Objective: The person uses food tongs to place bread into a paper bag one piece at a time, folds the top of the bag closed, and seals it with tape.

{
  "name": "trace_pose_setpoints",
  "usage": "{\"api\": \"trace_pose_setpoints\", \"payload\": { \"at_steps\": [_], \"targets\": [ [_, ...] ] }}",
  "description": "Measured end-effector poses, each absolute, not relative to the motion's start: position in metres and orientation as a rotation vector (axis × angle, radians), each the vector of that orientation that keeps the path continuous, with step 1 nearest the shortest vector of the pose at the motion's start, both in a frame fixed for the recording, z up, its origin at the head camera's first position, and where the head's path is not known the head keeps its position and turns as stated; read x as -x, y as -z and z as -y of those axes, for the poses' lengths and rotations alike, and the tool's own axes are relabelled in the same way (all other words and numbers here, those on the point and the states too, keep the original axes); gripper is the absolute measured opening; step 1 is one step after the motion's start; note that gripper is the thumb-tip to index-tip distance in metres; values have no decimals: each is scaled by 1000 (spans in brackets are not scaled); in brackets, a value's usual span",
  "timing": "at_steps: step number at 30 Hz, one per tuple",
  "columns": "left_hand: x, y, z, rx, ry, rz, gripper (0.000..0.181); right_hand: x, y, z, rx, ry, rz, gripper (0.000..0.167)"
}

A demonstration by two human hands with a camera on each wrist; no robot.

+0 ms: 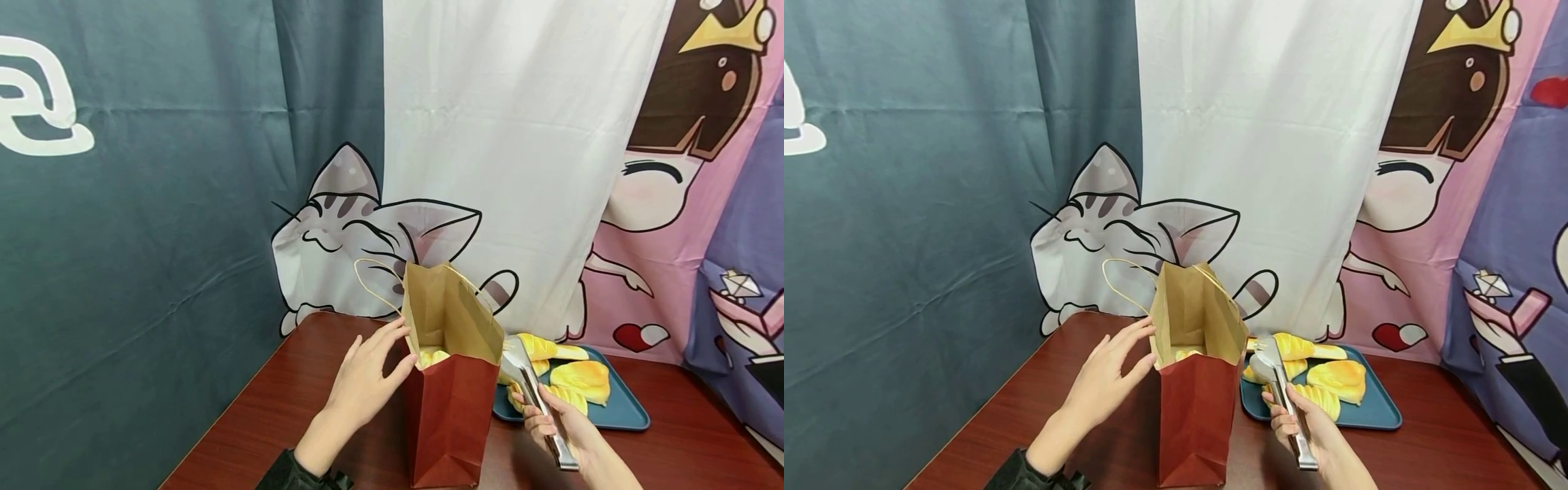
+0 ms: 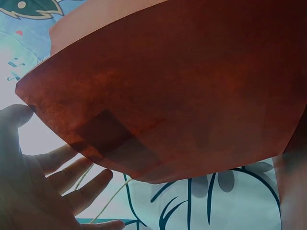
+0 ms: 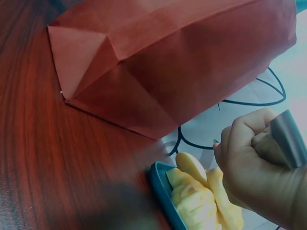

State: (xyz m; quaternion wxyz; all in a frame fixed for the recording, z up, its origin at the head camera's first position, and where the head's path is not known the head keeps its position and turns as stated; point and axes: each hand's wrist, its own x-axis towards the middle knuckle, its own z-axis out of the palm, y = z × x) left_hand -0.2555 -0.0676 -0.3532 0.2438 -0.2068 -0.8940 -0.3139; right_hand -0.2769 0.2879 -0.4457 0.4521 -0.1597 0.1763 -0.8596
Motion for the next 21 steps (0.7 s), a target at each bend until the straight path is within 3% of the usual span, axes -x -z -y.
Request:
{"api": "trace_pose_setpoints", "payload": {
  "at_steps": [21],
  "targets": [
    [256,352,67,569,868,2438,48,295,455,-289,378,2061,-297,47]
  ]
}}
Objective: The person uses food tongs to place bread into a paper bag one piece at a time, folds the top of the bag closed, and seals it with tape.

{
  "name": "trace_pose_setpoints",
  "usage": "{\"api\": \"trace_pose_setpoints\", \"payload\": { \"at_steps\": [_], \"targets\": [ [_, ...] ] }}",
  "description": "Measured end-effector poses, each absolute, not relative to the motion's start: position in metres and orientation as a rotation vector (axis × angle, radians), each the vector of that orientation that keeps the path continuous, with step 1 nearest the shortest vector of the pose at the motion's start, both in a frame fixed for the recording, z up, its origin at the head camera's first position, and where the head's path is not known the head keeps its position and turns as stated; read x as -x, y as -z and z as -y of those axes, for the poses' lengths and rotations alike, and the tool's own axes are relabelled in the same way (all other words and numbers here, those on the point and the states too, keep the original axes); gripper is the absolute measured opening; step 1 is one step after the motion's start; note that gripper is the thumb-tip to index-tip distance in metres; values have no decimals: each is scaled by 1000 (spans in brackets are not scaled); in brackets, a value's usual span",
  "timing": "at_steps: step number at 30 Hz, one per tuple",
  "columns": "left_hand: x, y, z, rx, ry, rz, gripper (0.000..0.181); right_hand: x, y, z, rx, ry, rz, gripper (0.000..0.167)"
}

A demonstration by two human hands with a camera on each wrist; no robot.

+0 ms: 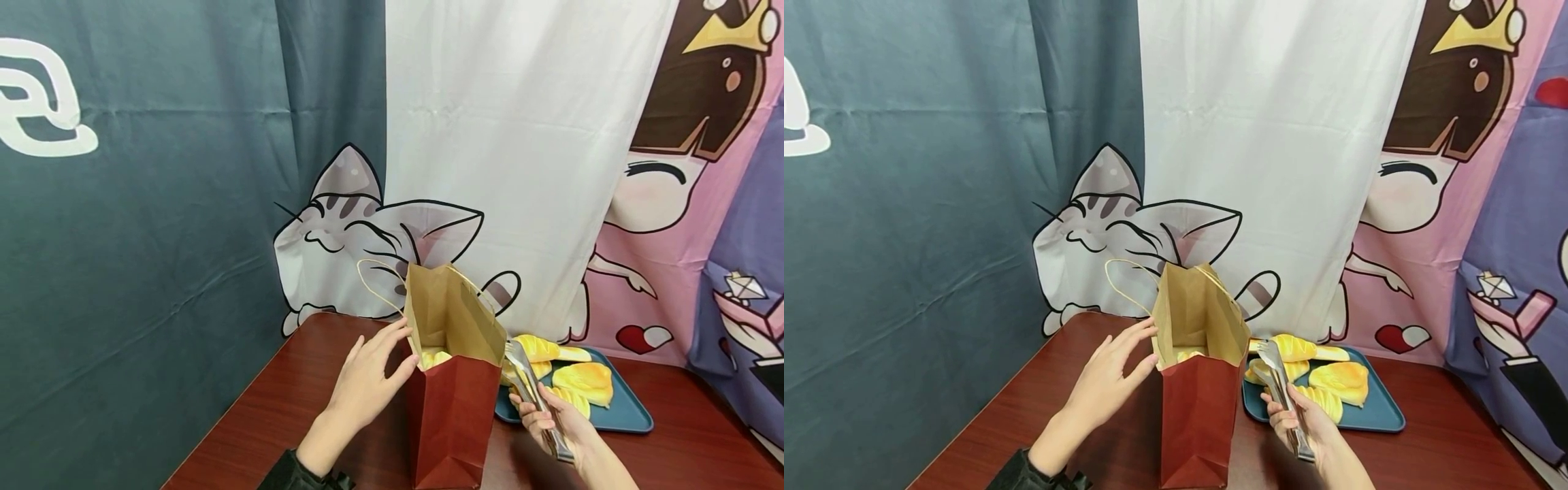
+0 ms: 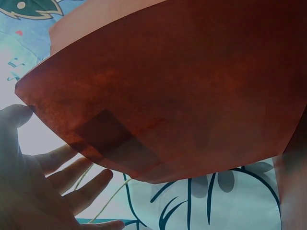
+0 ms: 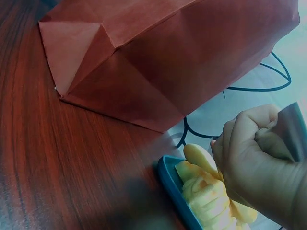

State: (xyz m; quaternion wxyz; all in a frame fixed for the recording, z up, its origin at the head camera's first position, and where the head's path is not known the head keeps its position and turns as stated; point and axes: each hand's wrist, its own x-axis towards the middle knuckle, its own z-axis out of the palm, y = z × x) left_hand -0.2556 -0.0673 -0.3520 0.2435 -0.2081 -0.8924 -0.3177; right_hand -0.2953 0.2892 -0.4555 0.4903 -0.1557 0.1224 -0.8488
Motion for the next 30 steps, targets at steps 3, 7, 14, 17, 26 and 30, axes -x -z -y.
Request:
{"api": "trace_pose_setpoints", "payload": {
  "at_steps": [3,7,14,17,26,30],
  "targets": [
    [256,351,67,570,858,2434,48,299,456,-289,354,2070,-268,47],
    [256,351,67,578,843,2434,48,303,458,-290,343,2076,-266,47],
    [254,352,67,575,854,2440,48,308,460,-290,296,2114,-307,44],
    [254,352,67,570,851,2438,48,311,460,-288,294,2138,-328,45],
    [252,351,67,572,860,2441,48,310,464,-284,259,2254,-484,79],
    [252,351,67,569,861,2441,48,309,465,-280,211,2318,-587,73]
  ]
}}
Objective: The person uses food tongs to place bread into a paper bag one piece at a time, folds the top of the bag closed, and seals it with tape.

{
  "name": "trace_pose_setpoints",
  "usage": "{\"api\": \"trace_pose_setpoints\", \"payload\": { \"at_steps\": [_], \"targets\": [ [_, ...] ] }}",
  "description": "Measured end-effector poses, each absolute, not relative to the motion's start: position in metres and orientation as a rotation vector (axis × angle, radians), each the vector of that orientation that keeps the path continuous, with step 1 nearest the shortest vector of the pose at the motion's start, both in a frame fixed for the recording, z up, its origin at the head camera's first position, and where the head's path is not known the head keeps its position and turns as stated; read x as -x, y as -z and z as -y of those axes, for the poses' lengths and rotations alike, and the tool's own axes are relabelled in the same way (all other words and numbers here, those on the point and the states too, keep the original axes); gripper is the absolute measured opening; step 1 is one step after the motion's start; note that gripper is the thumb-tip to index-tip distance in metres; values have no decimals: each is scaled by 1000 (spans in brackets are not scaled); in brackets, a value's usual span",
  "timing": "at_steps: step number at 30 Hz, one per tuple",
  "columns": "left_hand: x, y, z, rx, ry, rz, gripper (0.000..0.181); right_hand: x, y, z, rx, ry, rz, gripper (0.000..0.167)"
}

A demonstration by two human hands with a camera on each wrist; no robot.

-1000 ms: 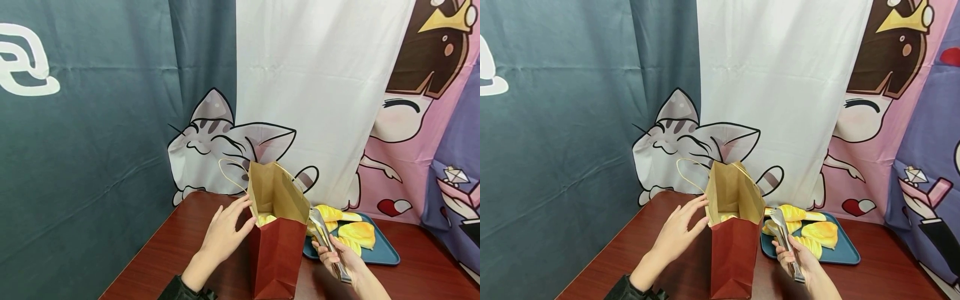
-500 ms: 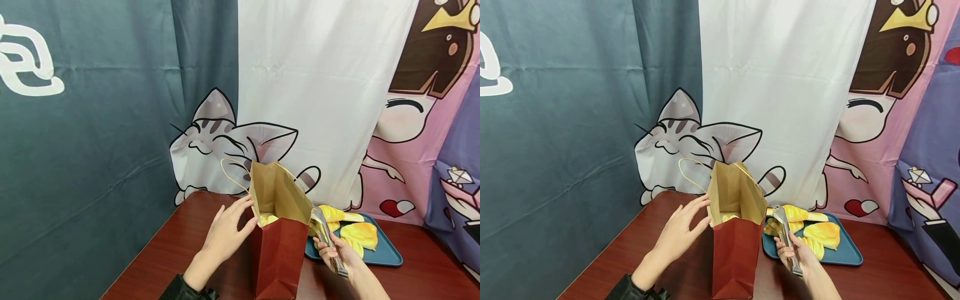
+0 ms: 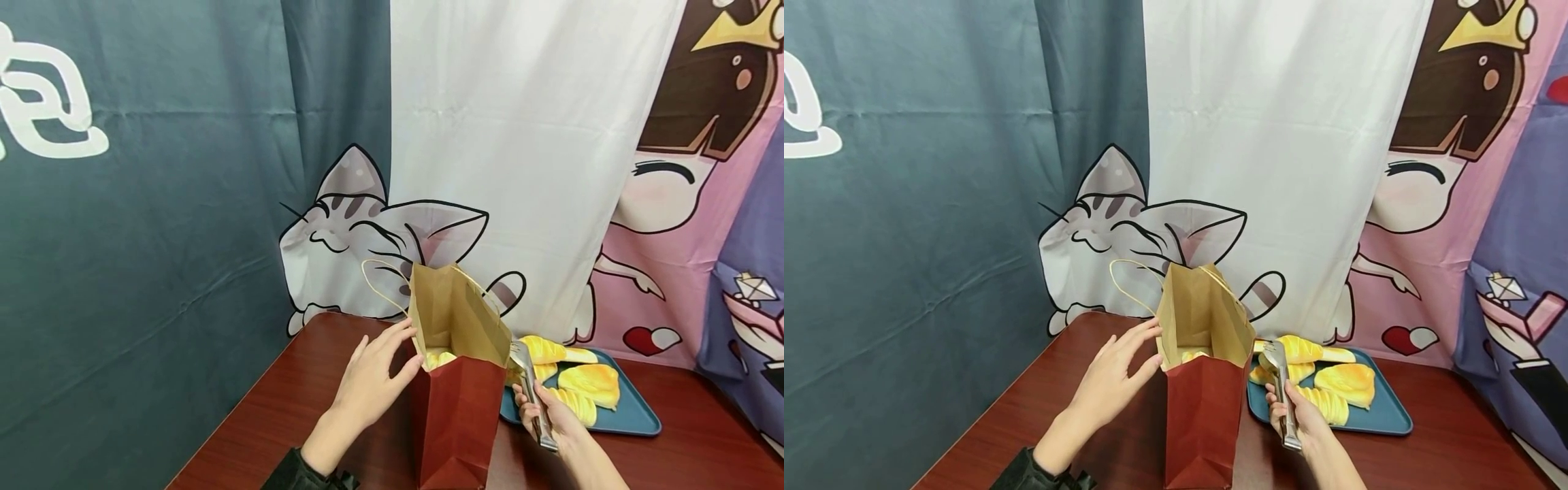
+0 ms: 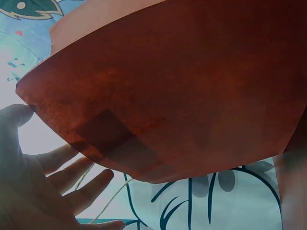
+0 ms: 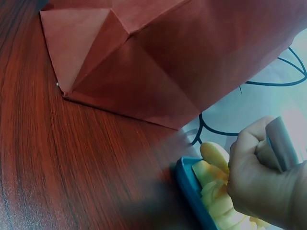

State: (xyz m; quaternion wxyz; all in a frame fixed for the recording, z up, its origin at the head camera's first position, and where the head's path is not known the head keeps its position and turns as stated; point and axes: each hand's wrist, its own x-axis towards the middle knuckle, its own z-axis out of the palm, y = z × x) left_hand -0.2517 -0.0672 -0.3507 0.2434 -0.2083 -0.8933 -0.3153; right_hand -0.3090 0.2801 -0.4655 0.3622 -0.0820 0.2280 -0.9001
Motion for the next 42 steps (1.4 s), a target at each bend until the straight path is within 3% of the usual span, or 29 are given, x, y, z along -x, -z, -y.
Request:
{"api": "trace_pose_setpoints", "payload": {
  "at_steps": [14,32,42],
  "targets": [
    [252,353,66,562,864,2449,48,295,467,-286,330,2369,-719,66],
    [254,352,66,562,854,2440,48,258,428,-289,389,2396,-1136,53],
    [254,353,66,563,843,2445,48,238,392,-276,435,2335,-1506,35]
  ]
}}
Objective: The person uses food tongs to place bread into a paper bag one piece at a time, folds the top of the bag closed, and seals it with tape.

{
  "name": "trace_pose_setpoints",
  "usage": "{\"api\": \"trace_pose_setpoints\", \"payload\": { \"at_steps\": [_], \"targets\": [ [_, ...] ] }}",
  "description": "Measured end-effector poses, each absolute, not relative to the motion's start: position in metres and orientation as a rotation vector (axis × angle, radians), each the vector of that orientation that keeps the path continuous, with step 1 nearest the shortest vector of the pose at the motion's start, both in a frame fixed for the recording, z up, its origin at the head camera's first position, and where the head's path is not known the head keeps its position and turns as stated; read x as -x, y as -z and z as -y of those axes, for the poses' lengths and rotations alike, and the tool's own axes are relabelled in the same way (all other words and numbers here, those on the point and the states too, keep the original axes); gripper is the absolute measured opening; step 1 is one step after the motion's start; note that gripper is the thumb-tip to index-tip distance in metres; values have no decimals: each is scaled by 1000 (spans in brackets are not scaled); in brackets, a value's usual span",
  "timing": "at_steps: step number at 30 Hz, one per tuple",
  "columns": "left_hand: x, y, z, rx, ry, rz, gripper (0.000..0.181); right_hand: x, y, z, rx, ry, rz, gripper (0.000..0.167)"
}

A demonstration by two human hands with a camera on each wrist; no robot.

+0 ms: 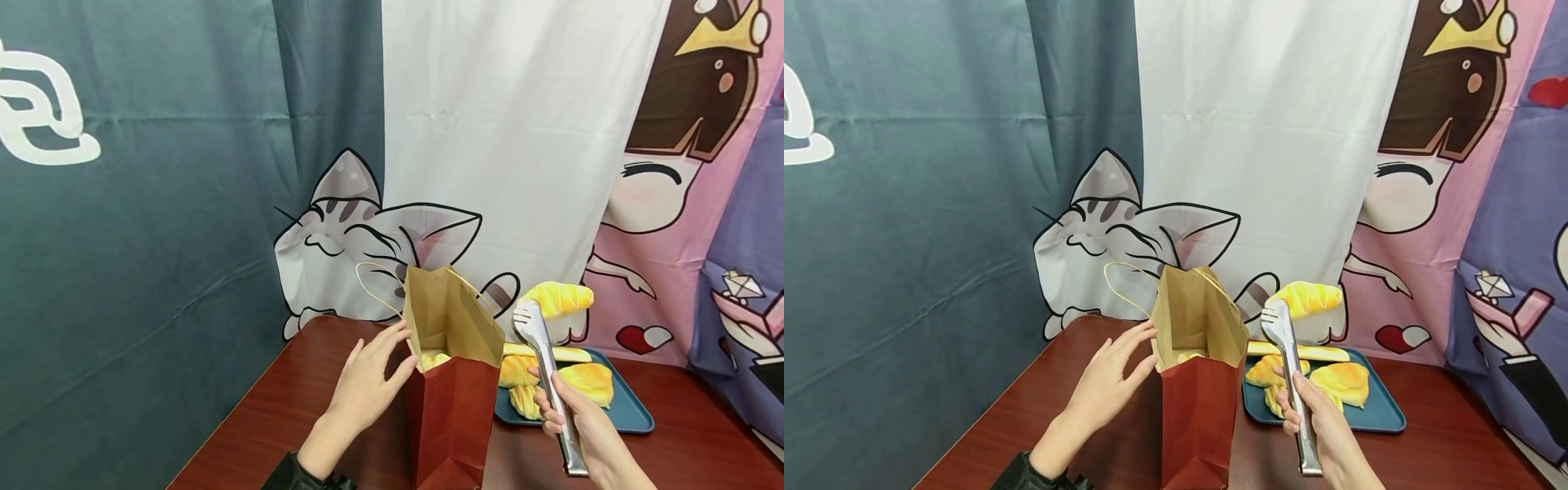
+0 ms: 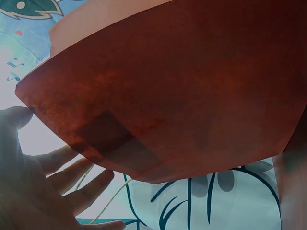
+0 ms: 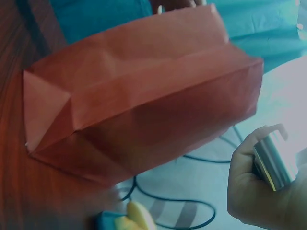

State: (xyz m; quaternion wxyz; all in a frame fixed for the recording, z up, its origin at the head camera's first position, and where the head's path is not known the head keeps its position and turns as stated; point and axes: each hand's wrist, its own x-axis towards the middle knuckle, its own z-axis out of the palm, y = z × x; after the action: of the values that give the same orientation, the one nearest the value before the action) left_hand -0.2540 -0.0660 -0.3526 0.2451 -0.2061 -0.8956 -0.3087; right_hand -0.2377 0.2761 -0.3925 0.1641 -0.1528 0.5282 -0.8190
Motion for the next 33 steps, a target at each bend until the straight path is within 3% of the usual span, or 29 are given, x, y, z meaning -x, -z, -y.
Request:
{"api": "trace_pose_setpoints", "payload": {
  "at_steps": [14,33],
  "targets": [
    [254,352,66,550,838,2449,48,210,355,-254,654,2194,-1762,38],
    [254,352,66,550,850,2455,49,195,342,-219,835,2081,-1517,41]
  ]
}}
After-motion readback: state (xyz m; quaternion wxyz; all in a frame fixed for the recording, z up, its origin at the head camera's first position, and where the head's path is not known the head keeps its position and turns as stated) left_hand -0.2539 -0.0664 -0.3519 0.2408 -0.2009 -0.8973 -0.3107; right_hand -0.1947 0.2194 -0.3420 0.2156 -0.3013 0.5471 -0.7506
